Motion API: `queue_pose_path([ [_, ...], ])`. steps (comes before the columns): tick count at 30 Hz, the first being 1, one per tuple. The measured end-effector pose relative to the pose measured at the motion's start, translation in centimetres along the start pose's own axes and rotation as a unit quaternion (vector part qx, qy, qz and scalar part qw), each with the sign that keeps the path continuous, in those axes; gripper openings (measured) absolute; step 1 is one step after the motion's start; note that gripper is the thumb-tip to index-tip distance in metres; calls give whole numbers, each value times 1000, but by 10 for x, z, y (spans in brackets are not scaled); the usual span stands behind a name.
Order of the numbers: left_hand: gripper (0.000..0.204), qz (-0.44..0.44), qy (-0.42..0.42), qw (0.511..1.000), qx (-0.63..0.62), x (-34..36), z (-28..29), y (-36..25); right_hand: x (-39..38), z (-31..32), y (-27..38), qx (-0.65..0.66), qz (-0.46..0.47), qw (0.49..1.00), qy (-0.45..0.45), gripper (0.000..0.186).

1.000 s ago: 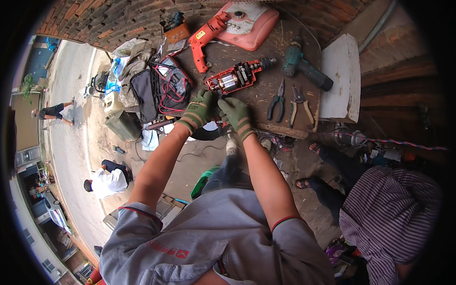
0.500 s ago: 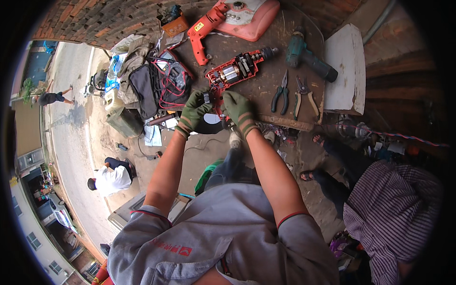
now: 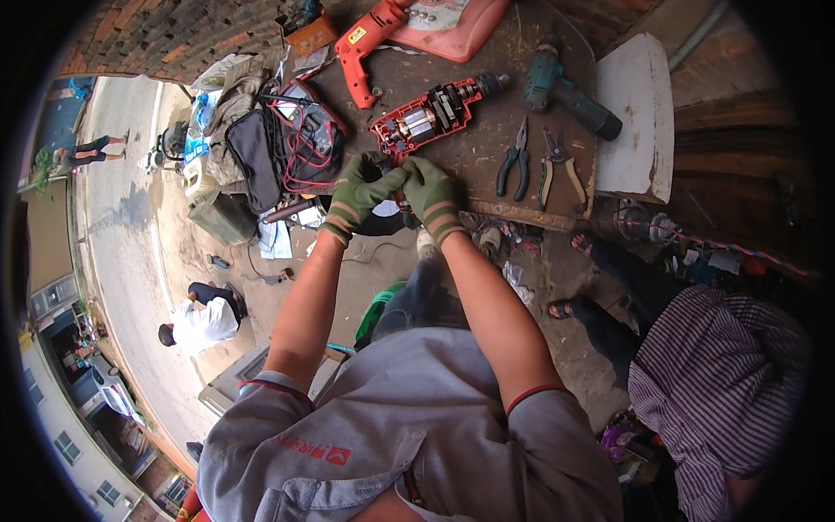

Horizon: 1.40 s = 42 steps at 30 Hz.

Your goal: The person puts on gloves and disassembles an orange power drill on a cluttered workbench. They use a multimeter to test the internal components of the drill's motor.

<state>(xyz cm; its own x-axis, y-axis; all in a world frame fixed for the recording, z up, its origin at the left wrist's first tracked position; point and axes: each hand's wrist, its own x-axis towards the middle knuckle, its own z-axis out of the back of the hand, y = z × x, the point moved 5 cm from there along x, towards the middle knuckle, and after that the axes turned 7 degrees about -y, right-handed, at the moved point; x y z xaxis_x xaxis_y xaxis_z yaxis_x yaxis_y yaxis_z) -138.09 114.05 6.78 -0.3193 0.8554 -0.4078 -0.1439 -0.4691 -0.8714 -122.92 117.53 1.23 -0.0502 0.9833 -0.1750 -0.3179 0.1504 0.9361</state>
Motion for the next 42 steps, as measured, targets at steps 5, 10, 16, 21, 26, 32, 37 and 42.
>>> queue_pose_path([
  [5, 37, -128, 39, 988, -81, 4, 18, 2, 2, -2, -3, 41, -20, 999, 12, 27],
  [10, 39, 9, 108, 954, -278, 18, 34, 51, -2, -5, -4, 142, -117, 981, 59, 29],
  [16, 49, 120, 83, 945, -292, 20, 33, 52, -3, -5, -3, 154, -121, 979, 49, 30],
  [21, 49, 111, 72, 945, -298, 25, 33, 64, -5, -6, 2, 187, -115, 974, 61, 29],
  [26, 47, 110, 63, 941, -314, 24, 31, 69, -9, 0, 4, 168, -48, 983, 56, 28],
  [32, 33, 3, 82, 956, -283, 33, 34, 78, -20, 0, 49, -290, 198, 926, 135, 42],
  [37, 19, -37, 68, 950, -304, 45, 32, 111, -16, -21, 51, -355, 233, 897, 120, 36],
  [42, 23, -271, 29, 960, -71, 40, 33, 103, -18, -25, 49, -383, 226, 889, 108, 33],
])
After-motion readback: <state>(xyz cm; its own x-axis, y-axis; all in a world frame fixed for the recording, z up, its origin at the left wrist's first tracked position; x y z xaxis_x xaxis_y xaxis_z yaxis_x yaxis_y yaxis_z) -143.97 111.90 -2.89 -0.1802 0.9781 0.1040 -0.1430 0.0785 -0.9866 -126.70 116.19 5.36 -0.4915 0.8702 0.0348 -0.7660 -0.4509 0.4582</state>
